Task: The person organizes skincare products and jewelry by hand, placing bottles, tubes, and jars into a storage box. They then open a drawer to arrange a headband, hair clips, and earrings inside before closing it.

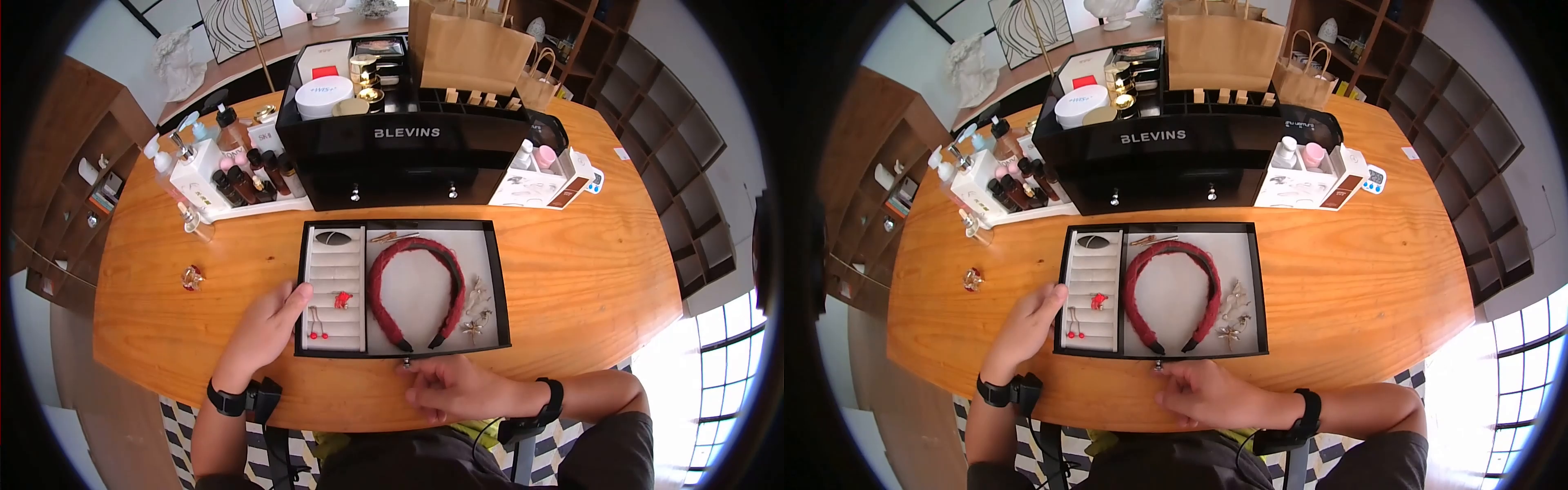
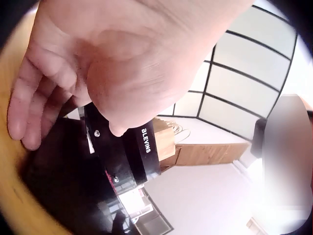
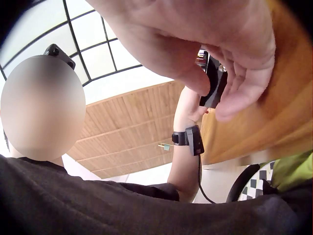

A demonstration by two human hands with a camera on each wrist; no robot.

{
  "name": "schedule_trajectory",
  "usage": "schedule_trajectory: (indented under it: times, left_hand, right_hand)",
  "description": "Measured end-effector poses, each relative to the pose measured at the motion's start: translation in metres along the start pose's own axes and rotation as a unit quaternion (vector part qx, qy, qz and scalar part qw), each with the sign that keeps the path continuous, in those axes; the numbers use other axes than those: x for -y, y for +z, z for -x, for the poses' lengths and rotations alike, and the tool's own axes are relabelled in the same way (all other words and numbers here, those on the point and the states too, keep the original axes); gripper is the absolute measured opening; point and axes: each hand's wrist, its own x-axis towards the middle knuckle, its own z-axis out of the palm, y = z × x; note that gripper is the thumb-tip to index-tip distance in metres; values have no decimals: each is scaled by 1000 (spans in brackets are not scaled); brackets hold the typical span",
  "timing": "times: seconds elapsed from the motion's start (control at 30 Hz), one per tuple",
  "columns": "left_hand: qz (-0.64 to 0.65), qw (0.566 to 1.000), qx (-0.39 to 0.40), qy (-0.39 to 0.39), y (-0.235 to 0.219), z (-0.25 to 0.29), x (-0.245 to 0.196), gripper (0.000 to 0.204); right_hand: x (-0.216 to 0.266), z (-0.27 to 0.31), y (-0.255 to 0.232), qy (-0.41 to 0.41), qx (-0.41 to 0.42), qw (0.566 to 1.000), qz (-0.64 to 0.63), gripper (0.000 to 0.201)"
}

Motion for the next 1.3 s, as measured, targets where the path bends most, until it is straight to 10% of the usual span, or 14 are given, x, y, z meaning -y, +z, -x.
schedule_trajectory:
  times: [0.53, 0.83, 1.13, 1.3]
  left_hand:
    - [-190, 979, -62, 45, -24, 11, -2, 52]
    - [-150, 933, -325, 44, -124, 14, 66, 40]
    - [-243, 927, -281, 52, -155, -1, 133, 57]
    - [-234, 943, -233, 17, -148, -16, 124, 51]
  right_hand:
    - [14, 6, 3, -13, -17, 999, 37, 54]
    - [43, 26, -3, -126, 19, 951, 282, 29]
    - [90, 25, -109, -320, -149, 924, -150, 17]
    - [78, -4, -158, -260, -181, 898, -305, 20]
